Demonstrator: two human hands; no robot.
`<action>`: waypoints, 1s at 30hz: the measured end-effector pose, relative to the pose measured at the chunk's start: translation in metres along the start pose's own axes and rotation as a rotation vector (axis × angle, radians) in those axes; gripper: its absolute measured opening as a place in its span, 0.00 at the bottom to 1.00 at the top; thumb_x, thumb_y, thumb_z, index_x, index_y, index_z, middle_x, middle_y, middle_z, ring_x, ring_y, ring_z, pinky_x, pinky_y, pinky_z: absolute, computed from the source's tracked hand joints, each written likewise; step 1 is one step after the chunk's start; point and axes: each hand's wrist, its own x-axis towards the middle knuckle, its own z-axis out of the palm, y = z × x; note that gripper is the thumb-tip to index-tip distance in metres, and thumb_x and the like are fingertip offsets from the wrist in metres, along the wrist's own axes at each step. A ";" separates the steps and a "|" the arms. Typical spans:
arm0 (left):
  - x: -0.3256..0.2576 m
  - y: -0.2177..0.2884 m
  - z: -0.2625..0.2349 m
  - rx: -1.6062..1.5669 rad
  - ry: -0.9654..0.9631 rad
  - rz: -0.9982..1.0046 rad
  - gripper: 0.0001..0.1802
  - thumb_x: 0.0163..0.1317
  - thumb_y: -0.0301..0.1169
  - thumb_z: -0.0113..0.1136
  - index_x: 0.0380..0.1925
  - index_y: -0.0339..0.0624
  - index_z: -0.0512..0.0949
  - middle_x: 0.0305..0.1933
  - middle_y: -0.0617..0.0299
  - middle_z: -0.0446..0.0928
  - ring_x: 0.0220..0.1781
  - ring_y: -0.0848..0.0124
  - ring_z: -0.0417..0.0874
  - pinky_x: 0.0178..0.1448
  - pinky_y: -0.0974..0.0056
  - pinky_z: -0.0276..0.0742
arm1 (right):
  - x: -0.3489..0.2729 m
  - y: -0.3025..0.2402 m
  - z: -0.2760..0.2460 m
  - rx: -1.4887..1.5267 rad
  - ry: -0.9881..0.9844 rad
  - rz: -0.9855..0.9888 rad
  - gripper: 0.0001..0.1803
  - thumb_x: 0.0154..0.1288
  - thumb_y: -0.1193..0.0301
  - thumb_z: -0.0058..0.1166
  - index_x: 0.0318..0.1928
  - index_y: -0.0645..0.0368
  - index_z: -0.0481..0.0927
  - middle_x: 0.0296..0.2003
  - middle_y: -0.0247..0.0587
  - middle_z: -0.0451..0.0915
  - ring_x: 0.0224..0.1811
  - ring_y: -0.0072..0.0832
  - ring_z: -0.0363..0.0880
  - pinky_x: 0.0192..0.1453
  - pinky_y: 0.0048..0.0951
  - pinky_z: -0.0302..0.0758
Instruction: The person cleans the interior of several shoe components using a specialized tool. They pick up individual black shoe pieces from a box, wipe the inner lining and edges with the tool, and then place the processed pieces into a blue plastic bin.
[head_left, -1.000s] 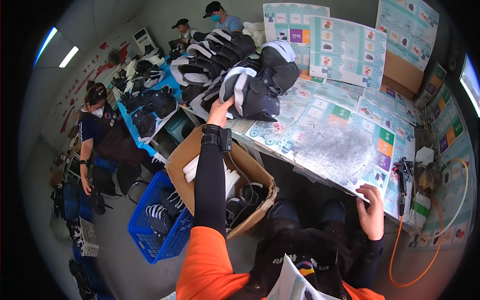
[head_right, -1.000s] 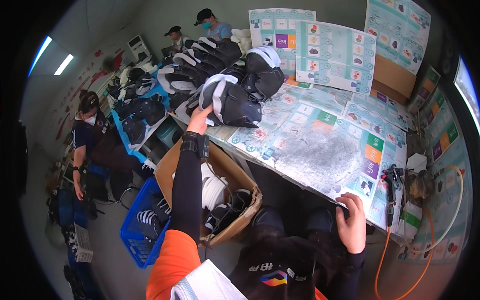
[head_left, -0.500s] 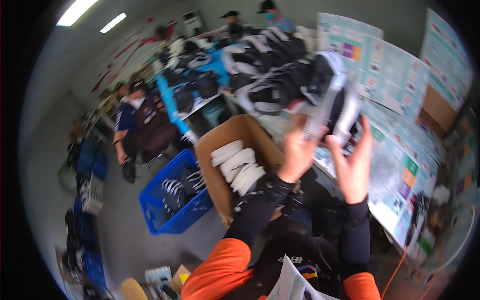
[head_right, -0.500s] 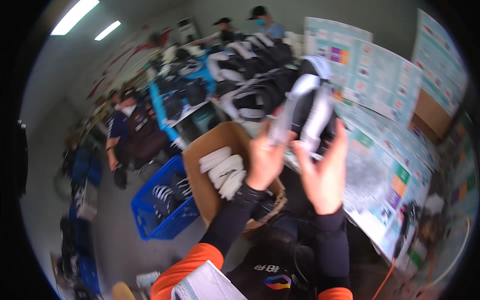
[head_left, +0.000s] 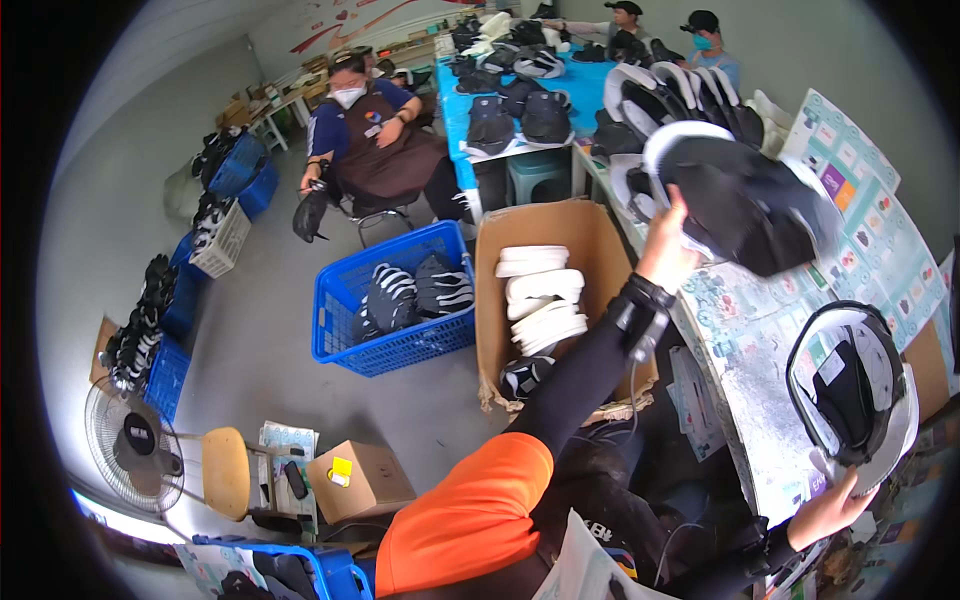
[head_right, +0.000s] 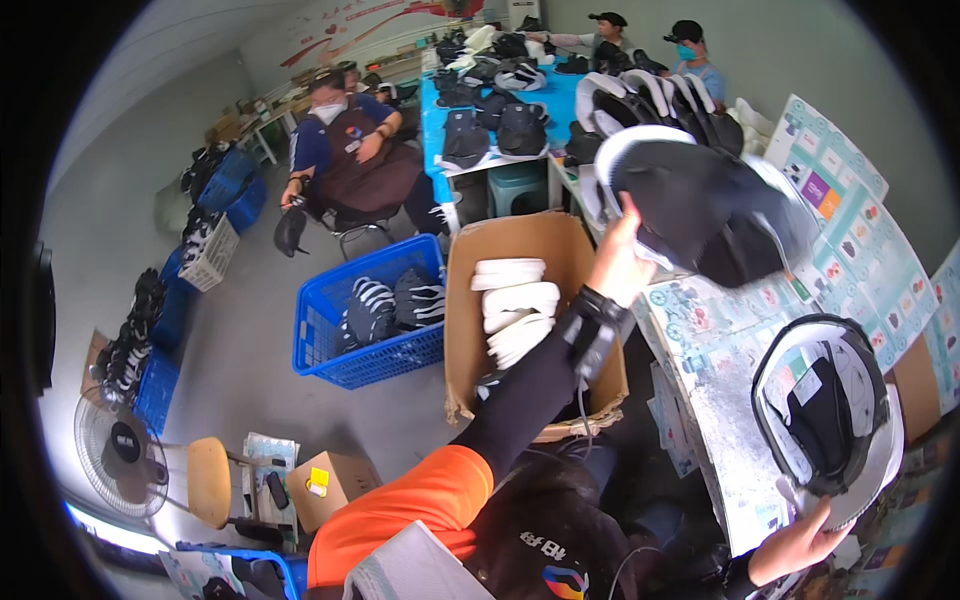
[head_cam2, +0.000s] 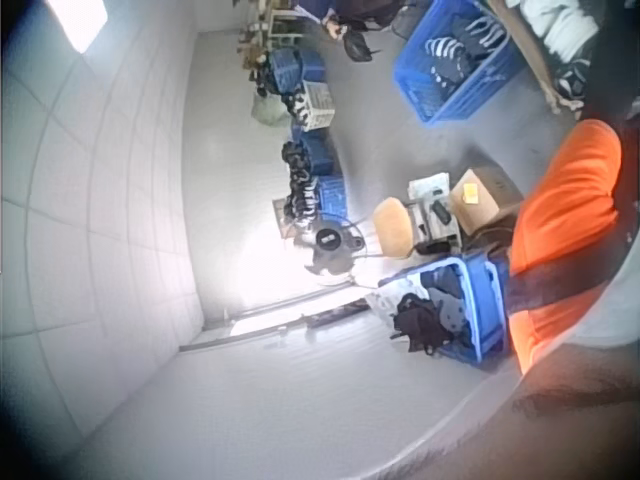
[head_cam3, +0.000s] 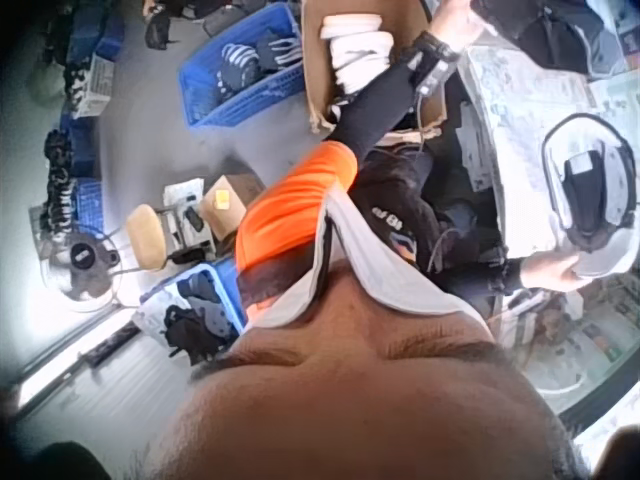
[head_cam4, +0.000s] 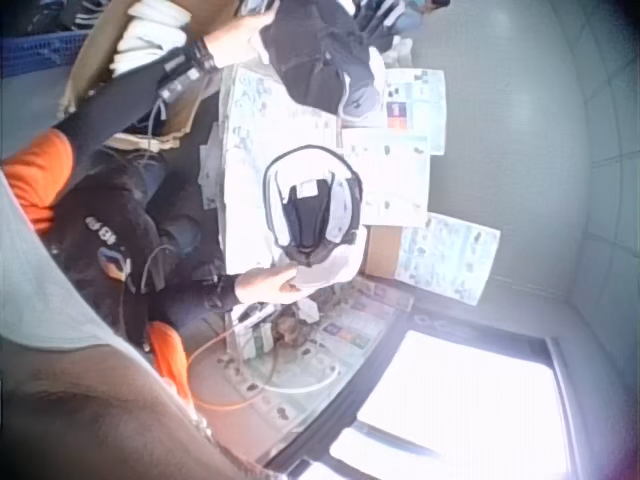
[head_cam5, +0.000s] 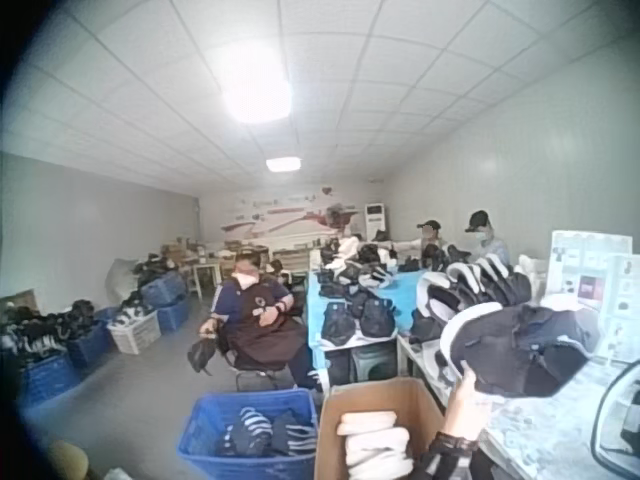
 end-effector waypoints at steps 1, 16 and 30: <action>0.015 -0.016 -0.006 -0.167 0.027 0.008 0.24 0.85 0.49 0.49 0.62 0.40 0.76 0.59 0.58 0.83 0.58 0.67 0.85 0.61 0.60 0.83 | 0.001 0.005 -0.008 -0.025 0.040 -0.015 0.23 0.79 0.74 0.57 0.69 0.70 0.75 0.59 0.49 0.83 0.56 0.31 0.81 0.63 0.33 0.79; 0.051 -0.073 -0.196 0.154 0.238 -0.044 0.24 0.81 0.50 0.57 0.64 0.45 0.80 0.61 0.65 0.85 0.60 0.67 0.86 0.66 0.55 0.81 | -0.018 0.011 -0.047 0.221 0.075 0.124 0.23 0.73 0.77 0.60 0.67 0.66 0.76 0.54 0.37 0.82 0.53 0.23 0.79 0.60 0.27 0.74; -0.031 -0.013 -0.138 1.161 0.532 0.713 0.37 0.67 0.24 0.69 0.74 0.33 0.64 0.47 0.55 0.81 0.52 0.65 0.82 0.64 0.59 0.76 | -0.018 0.048 -0.049 -0.020 0.060 0.172 0.28 0.74 0.71 0.61 0.68 0.74 0.75 0.62 0.51 0.81 0.61 0.37 0.79 0.70 0.37 0.72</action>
